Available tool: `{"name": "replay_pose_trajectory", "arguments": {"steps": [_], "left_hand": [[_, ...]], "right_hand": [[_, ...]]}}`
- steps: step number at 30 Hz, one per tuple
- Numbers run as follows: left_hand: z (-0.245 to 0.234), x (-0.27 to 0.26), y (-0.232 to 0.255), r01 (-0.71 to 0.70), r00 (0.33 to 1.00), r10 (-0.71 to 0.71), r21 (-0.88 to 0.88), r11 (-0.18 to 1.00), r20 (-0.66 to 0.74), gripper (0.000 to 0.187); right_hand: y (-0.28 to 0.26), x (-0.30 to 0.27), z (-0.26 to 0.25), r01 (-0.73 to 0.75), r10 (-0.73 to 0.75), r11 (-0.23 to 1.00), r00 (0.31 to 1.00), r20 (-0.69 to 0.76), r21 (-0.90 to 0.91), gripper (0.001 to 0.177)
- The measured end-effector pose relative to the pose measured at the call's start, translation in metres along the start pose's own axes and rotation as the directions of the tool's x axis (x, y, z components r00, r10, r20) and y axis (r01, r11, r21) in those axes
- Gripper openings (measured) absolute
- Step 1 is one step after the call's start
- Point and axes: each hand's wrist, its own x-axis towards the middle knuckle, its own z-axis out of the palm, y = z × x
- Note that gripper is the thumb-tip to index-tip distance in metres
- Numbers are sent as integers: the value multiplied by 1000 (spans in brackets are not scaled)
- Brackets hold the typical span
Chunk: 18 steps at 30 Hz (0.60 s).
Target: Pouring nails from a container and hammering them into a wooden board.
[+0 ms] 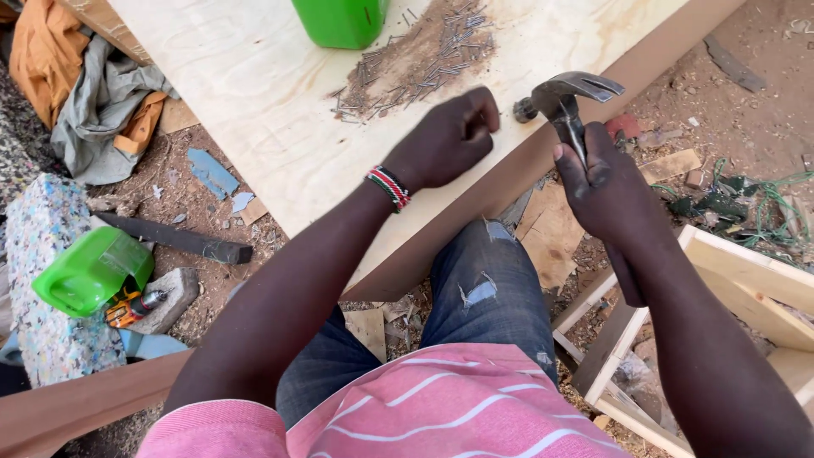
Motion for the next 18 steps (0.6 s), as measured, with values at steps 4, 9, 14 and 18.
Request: {"name": "replay_pose_trajectory", "arguments": {"steps": [4,9,14,18], "left_hand": [[36,13,-27,9,1000,-11,-151,989,-14,15],[23,6,-31,-130,991,135,-189,973,14,26],[24,10,-27,-162,985,150,-170,972,-81,14],[22,12,-27,-284,957,270,-149,947,-105,12]], "right_hand": [[-4,-3,1,-78,79,993,997,-8,90,37],[8,-3,22,117,-41,900,982,-185,420,24],[13,21,43,311,61,564,908,-414,765,21],[35,50,62,430,308,206,824,-475,879,29]]}}
